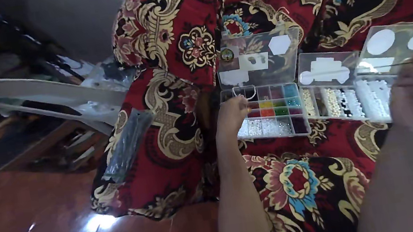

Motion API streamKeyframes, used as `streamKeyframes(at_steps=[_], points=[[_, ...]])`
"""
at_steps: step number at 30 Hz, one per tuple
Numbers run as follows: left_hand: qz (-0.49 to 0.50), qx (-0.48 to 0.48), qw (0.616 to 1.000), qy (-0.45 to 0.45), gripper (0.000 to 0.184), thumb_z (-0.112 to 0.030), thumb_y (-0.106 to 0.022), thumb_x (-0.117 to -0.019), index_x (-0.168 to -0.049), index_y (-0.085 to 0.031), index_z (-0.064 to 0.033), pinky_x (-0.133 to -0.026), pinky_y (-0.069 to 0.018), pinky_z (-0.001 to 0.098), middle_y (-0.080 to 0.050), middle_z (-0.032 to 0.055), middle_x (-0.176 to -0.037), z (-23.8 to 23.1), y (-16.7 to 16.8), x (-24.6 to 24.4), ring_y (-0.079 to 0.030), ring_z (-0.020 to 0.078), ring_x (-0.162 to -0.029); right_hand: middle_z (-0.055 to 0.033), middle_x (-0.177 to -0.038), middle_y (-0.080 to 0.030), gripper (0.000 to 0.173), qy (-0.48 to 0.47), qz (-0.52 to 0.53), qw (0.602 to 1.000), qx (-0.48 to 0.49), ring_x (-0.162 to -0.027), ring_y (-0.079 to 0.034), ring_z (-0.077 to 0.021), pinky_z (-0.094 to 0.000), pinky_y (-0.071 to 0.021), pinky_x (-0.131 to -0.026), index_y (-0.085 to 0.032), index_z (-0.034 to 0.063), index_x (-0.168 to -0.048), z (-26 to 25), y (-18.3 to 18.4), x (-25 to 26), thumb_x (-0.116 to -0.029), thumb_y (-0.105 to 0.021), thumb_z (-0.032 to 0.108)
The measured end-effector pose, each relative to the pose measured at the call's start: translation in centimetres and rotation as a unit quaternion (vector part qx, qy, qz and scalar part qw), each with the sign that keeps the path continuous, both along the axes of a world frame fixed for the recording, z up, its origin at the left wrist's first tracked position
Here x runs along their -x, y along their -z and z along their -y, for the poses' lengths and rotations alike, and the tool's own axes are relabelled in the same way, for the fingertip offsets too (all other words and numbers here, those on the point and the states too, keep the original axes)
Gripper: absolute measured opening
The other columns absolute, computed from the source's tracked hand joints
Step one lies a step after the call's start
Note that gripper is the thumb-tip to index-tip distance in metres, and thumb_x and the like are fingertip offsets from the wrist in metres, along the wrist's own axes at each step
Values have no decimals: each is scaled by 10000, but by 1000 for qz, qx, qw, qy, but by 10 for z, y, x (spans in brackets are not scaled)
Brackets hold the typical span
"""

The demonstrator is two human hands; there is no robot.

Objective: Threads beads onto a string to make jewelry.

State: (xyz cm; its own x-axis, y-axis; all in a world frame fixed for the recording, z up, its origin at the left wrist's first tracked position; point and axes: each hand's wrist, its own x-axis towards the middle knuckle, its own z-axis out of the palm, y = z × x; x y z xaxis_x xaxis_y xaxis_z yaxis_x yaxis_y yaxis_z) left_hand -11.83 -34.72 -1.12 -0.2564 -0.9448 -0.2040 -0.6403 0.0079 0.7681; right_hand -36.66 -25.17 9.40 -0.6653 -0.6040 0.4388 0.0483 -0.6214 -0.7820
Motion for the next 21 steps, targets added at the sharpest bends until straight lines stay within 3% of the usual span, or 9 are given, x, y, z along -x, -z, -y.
streamKeyframes(at_steps=[2,4,6,11,14,17,21], points=[[113,-108,986,47,198,-111,-661,-980,-1126,-730,4,-928,-541,471,-718,181,-1078,3,1,5,-695,284,-966,107,-888,-706,199,-53,-45,998,10,-739,-648,1,-162,-558,-687,-701,165,-1061,10,17,-5,-1047,-521,82],[167,-173,968,67,217,-146,-634,-1000,-1132,-721,2,-859,-556,391,-719,148,-1037,3,5,16,-693,211,-883,134,-908,-719,190,-90,-91,992,1,-748,-652,21,-149,-557,-687,-736,211,-1058,17,30,-10,-1031,-576,111],[205,-203,955,69,247,-160,-595,-1017,-1181,-701,-8,-846,-545,387,-711,131,-1038,4,3,25,-680,198,-871,115,-915,-729,162,-129,-98,987,1,-744,-656,12,-153,-558,-680,-751,200,-1053,24,42,-12,-1014,-617,118],[267,-211,939,56,278,-200,-596,-1017,-1207,-694,-23,-934,-521,484,-711,146,-1124,7,16,41,-688,260,-998,90,-849,-732,141,-156,-80,984,-14,-685,-654,-3,-157,-561,-643,-759,164,-1028,28,53,-10,-996,-637,100],[259,-204,944,11,252,-159,-637,-989,-1176,-687,2,-927,-537,464,-708,154,-1118,5,24,50,-698,256,-976,58,-945,-758,145,-169,-82,982,-23,-750,-684,-25,-174,-577,-678,-766,161,-1027,27,55,-6,-998,-636,103],[273,-185,944,-11,226,-134,-637,-969,-1126,-701,14,-965,-517,514,-698,174,-1163,-1,24,57,-683,302,-1060,34,-1013,-771,157,-192,-76,978,-43,-796,-713,-49,-198,-601,-698,-778,157,-1027,26,58,-7,-985,-645,84],[292,-193,937,-6,263,-110,-592,-978,-1184,-661,38,-992,-481,519,-644,210,-1257,-13,12,66,-632,332,-1144,20,-891,-753,128,-232,-56,969,-66,-706,-686,-49,-193,-594,-663,-773,108,-1007,30,70,-17,-967,-661,63]])
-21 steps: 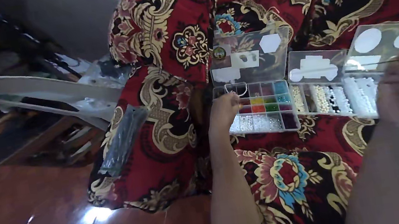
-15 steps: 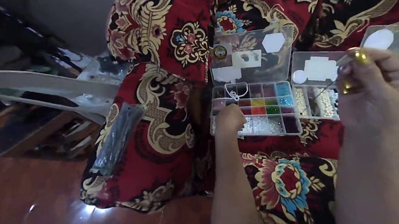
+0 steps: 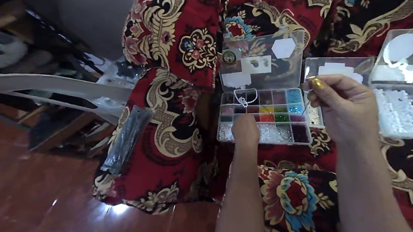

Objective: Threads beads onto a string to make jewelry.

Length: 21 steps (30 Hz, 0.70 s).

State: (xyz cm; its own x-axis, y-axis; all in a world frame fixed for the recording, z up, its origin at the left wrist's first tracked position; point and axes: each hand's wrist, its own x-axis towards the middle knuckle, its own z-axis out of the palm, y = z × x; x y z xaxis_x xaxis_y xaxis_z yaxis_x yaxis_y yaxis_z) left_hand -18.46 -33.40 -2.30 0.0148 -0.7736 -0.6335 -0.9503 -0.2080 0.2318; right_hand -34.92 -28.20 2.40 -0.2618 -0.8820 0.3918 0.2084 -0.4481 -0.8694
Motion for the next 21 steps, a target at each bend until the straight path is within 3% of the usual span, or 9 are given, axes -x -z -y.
streamKeyframes(at_steps=[3,7,9,11,15,17,21], points=[[6,24,1000,2,257,-115,-599,-980,-1183,-685,17,-1008,-490,553,-641,208,-1295,-5,5,1,-610,357,-1229,19,-807,-731,116,-2,-12,999,-48,-638,-656,-42,-187,-576,-619,-754,66,-997,4,16,-11,-961,-648,35],[-37,40,998,-34,257,-150,-578,-1008,-1181,-689,3,-1000,-494,552,-678,198,-1235,-8,10,-8,-646,349,-1174,34,-784,-723,111,-1,-39,993,-111,-619,-628,-20,-175,-544,-589,-749,56,-999,-1,39,-29,-945,-657,29],[-59,36,996,-52,293,-194,-541,-1039,-1236,-677,-26,-1017,-493,536,-688,181,-1229,-11,13,-13,-661,328,-1158,46,-783,-715,128,-5,-64,989,-133,-615,-612,-1,-162,-527,-585,-750,55,-1009,-3,47,-36,-928,-658,17],[-88,40,993,-72,311,-213,-502,-1056,-1261,-661,-42,-964,-533,481,-715,159,-1154,-18,13,-21,-707,283,-1038,57,-771,-706,125,-17,-91,985,-145,-613,-603,8,-153,-520,-586,-754,61,-1004,-3,54,-43,-930,-655,36],[-213,62,967,-126,235,-185,-557,-1044,-1194,-656,-34,-705,-581,326,-735,108,-960,-19,15,-39,-702,156,-719,48,-738,-695,122,-32,-124,977,-169,-615,-602,-3,-165,-506,-585,-764,61,-974,-2,68,-56,-932,-650,72],[-261,70,953,-135,189,-166,-598,-1030,-1154,-662,-38,-646,-571,280,-725,95,-912,-10,18,-42,-681,124,-659,46,-736,-694,118,-32,-134,976,-166,-621,-609,-8,-163,-508,-587,-763,55,-966,1,68,-60,-929,-654,80],[-290,59,947,-128,205,-168,-584,-1036,-1167,-664,-33,-685,-567,279,-707,111,-944,3,22,-47,-674,123,-697,45,-740,-708,130,-38,-125,981,-146,-601,-613,5,-148,-514,-566,-753,32,-987,5,57,-61,-946,-633,58]])
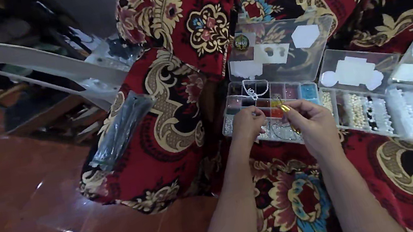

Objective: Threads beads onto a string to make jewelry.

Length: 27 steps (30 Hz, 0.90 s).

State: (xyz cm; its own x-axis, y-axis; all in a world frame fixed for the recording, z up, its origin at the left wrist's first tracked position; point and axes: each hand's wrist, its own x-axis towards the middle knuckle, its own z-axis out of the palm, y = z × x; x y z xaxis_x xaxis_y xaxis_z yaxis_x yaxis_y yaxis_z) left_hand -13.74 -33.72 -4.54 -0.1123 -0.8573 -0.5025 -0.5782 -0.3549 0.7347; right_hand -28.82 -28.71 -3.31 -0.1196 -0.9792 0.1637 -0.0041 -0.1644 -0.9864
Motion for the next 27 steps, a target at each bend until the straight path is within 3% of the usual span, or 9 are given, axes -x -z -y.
streamKeyframes(at_steps=[2,4,7,10,12,15,18,27], points=[[-56,15,998,-25,201,-141,-590,-1034,-1173,-648,-7,-678,-569,253,-698,98,-943,-1,-1,-1,-670,95,-699,36,-759,-721,126,-11,-10,1000,-12,-576,-608,7,-147,-506,-528,-744,21,-1001,-1,-2,-1,-953,-631,51],[-187,40,979,-65,169,-74,-578,-1028,-1144,-627,40,-720,-583,256,-697,90,-952,-5,-7,-1,-688,93,-760,13,-782,-731,129,-17,-16,999,-23,-593,-636,-14,-167,-527,-521,-749,12,-1006,-2,-3,-3,-948,-646,62],[-416,30,899,-129,135,2,-484,-1040,-1101,-603,24,-779,-596,276,-697,40,-914,-12,-16,-5,-695,106,-801,9,-769,-724,132,-12,-14,1000,-18,-600,-658,-31,-183,-554,-526,-749,8,-999,-8,-9,-9,-938,-653,75],[-538,-7,832,-138,210,2,-421,-1056,-1094,-623,-44,-787,-595,250,-737,9,-917,-18,-21,-11,-711,86,-801,35,-736,-713,128,10,-32,999,14,-571,-633,-6,-169,-548,-528,-756,25,-968,-15,-13,-14,-923,-655,90],[-558,-17,821,-115,222,-8,-406,-1062,-1094,-618,-68,-779,-595,248,-729,-6,-930,-23,-22,-11,-707,82,-799,46,-721,-705,126,25,-46,998,31,-561,-626,5,-162,-546,-528,-761,35,-949,-18,-15,-14,-911,-659,99],[-571,-13,817,-79,255,-22,-405,-1055,-1004,-640,-106,-768,-600,268,-736,-19,-907,-27,-19,-8,-712,89,-792,60,-691,-686,109,28,-58,997,39,-542,-612,15,-157,-539,-512,-755,48,-919,-23,-19,-13,-894,-673,114],[-571,-7,819,-59,266,-45,-398,-1057,-963,-630,-136,-730,-584,229,-725,-40,-894,-28,-17,-5,-695,59,-776,86,-687,-681,115,24,-61,996,57,-550,-590,43,-133,-502,-509,-760,71,-905,-24,-18,-9,-893,-670,141],[-574,18,817,-49,281,-19,-431,-1030,-912,-657,-135,-700,-589,230,-733,-33,-888,-23,-15,5,-698,59,-746,94,-681,-682,105,45,-82,993,77,-556,-581,69,-106,-494,-525,-763,68,-885,-20,-18,-3,-881,-685,137]])
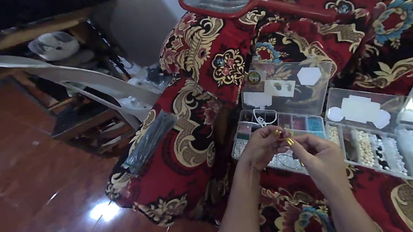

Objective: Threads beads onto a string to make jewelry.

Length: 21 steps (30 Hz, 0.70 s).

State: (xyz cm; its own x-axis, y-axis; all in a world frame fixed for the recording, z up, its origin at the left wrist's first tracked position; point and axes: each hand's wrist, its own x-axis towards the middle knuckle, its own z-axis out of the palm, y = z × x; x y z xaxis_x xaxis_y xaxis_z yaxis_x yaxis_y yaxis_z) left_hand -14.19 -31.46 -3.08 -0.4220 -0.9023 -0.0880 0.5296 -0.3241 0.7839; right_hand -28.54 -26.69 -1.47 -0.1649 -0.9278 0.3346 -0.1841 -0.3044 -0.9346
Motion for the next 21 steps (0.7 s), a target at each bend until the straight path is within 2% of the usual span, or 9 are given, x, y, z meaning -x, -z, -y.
streamKeyframes(at_steps=[12,21], points=[[15,1,1000,-18,274,9,-415,-1044,-963,-662,-77,-677,-596,237,-728,-18,-850,2,-1,1,-694,69,-710,111,-648,-661,107,17,-40,999,-10,-516,-537,83,-99,-445,-483,-754,87,-860,1,1,-3,-874,-678,161],[36,0,999,-21,224,13,-463,-1036,-973,-670,-45,-709,-604,257,-726,-3,-855,3,-2,-2,-704,85,-731,106,-646,-657,90,10,-7,999,-41,-530,-566,58,-115,-479,-504,-745,83,-852,2,1,-6,-869,-665,121]])
